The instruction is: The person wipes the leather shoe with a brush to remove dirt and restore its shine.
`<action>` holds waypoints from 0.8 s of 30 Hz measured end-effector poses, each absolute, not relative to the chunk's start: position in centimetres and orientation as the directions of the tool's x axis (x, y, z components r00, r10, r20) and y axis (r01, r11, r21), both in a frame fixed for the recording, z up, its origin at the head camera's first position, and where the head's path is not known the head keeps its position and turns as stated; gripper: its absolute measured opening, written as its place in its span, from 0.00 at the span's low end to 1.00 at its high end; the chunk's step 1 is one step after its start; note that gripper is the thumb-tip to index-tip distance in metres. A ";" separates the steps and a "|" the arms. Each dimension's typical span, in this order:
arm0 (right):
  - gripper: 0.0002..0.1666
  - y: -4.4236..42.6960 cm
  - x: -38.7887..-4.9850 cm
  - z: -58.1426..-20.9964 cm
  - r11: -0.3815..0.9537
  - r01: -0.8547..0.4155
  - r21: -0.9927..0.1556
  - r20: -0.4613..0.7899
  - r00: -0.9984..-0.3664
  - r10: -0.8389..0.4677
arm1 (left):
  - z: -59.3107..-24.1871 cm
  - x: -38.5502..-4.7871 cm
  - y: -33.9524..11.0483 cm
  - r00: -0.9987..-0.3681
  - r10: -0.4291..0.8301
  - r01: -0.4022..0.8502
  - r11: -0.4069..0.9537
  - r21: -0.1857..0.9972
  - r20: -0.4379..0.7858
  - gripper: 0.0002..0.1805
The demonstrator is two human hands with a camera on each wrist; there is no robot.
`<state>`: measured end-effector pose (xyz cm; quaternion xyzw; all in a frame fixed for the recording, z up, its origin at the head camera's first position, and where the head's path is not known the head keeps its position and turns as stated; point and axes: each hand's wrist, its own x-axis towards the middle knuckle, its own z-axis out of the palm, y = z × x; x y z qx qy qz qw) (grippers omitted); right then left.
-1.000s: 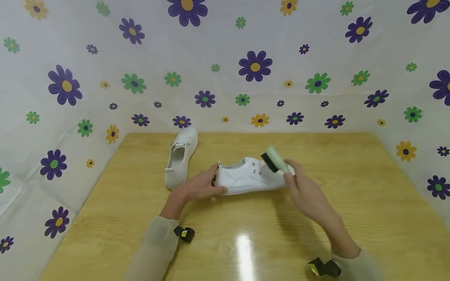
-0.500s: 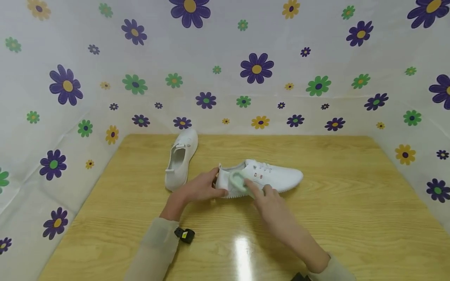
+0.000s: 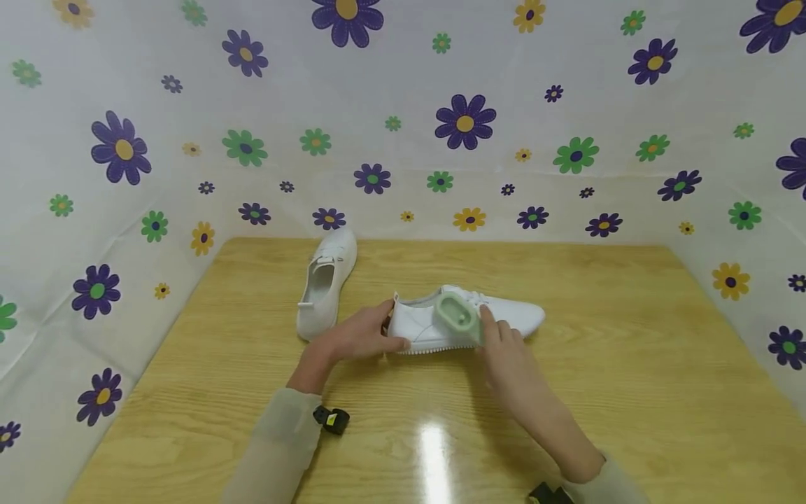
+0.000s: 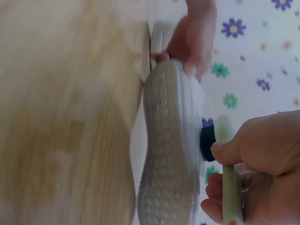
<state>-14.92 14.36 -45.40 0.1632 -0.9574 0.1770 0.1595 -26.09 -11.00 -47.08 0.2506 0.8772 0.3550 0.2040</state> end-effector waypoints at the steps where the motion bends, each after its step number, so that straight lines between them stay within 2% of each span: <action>1: 0.38 14.5 -15.0 -45.4 0.889 -0.357 -0.288 0.368 -0.898 -0.241 | -47.0 -26.1 -11.0 -0.789 0.587 0.296 0.622 0.725 -0.182 0.37; 5: 0.37 14.5 -14.8 -45.4 0.848 -0.436 -0.300 0.308 -0.886 -0.347 | -46.9 -26.1 -11.1 -0.781 0.595 0.292 0.615 0.732 -0.189 0.35; 7: 0.36 14.4 -14.8 -45.4 0.821 -0.479 -0.311 0.284 -0.871 -0.400 | -46.9 -26.2 -11.1 -0.778 0.600 0.300 0.614 0.730 -0.185 0.38; 9: 0.34 14.5 -15.0 -45.1 0.829 -0.466 -0.308 0.292 -0.876 -0.384 | -46.8 -26.3 -11.0 -0.775 0.606 0.325 0.623 0.711 -0.177 0.44; 13: 0.30 15.1 -14.9 -44.9 0.888 -0.342 -0.308 0.310 -0.918 -0.246 | -46.7 -26.2 -10.9 -0.771 0.608 0.365 0.666 0.650 -0.190 0.52; 15: 0.30 15.1 -14.9 -44.9 0.894 -0.345 -0.286 0.300 -0.918 -0.258 | -46.7 -26.1 -10.9 -0.768 0.610 0.363 0.667 0.651 -0.196 0.51; 19: 0.29 14.8 -14.9 -45.0 0.870 -0.433 -0.236 0.310 -0.882 -0.355 | -46.5 -25.9 -11.1 -0.757 0.621 0.357 0.654 0.667 -0.203 0.49; 24: 0.28 14.9 -15.0 -44.8 0.899 -0.373 -0.231 0.361 -0.890 -0.277 | -46.4 -25.8 -11.1 -0.756 0.623 0.373 0.662 0.650 -0.202 0.47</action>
